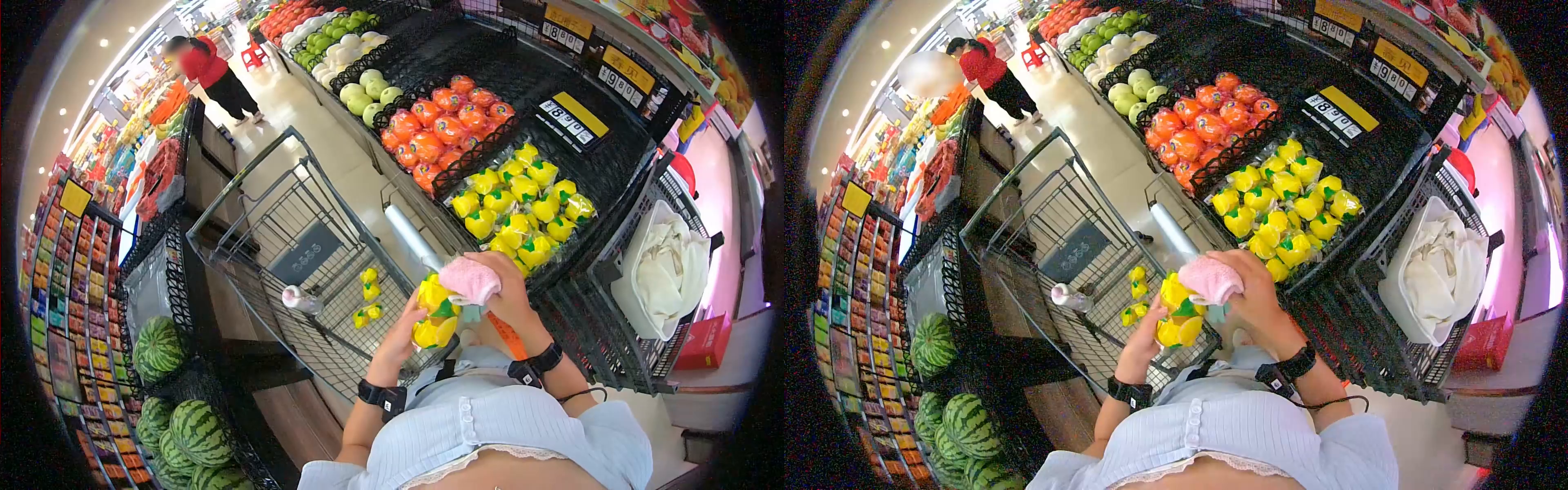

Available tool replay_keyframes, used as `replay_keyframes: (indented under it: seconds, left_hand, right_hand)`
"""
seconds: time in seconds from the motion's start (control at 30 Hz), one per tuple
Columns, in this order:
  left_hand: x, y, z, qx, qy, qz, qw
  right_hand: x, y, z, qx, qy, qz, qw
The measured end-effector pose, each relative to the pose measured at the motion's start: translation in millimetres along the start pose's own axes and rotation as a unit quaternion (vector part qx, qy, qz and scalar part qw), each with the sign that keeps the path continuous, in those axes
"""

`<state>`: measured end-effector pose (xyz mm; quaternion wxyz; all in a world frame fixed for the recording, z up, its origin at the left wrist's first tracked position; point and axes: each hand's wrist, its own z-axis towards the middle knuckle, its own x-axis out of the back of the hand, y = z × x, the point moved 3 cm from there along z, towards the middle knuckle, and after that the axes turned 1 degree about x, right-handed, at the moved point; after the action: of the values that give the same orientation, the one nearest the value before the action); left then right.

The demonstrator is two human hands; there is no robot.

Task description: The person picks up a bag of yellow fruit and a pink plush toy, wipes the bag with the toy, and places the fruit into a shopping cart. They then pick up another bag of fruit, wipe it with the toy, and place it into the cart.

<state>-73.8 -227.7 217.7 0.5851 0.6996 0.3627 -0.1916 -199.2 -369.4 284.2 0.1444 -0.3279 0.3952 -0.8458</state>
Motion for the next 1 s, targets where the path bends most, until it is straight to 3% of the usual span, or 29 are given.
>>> replay_keyframes:
  seconds: [0.13, 0.27, 0.5, 0.63, 0.73, 0.77, 0.83, 0.9, 1.0]
  left_hand:
    - [6.7, -6.2, 3.2, 0.023, 0.092, -0.065, 0.993]
    - [4.6, 3.9, 12.8, -0.053, 0.170, -0.101, 0.979]
    - [6.6, 2.4, 16.6, -0.074, 0.188, -0.113, 0.973]
    - [9.1, 2.8, 20.4, -0.094, 0.140, -0.127, 0.977]
    - [3.1, 8.9, 17.4, -0.094, 0.063, -0.161, 0.980]
    - [-1.7, 11.7, 15.5, -0.097, 0.052, -0.182, 0.977]
    - [-7.0, 14.9, 13.8, -0.103, 0.031, -0.189, 0.976]
    - [-9.2, 15.6, 14.0, -0.107, 0.012, -0.163, 0.981]
    - [-3.1, -1.2, 16.7, -0.084, 0.081, -0.055, 0.992]
  right_hand:
    - [-11.2, -11.7, -0.5, 0.070, -0.077, -0.087, 0.991]
    - [-25.9, -20.6, -3.9, 0.156, -0.134, -0.142, 0.968]
    - [-24.1, -15.8, -4.7, 0.179, -0.205, -0.090, 0.958]
    - [-18.9, -9.7, -11.4, 0.160, -0.262, -0.015, 0.952]
    - [-22.8, 6.6, -24.8, 0.057, -0.221, 0.081, 0.970]
    - [-22.9, 13.1, -28.5, -0.023, -0.199, 0.141, 0.970]
    - [-23.6, 27.8, -36.4, -0.180, -0.148, 0.255, 0.938]
    - [-31.4, 50.4, -43.0, -0.233, -0.140, 0.290, 0.918]
    - [-40.4, 58.6, -50.7, -0.311, -0.153, 0.281, 0.895]
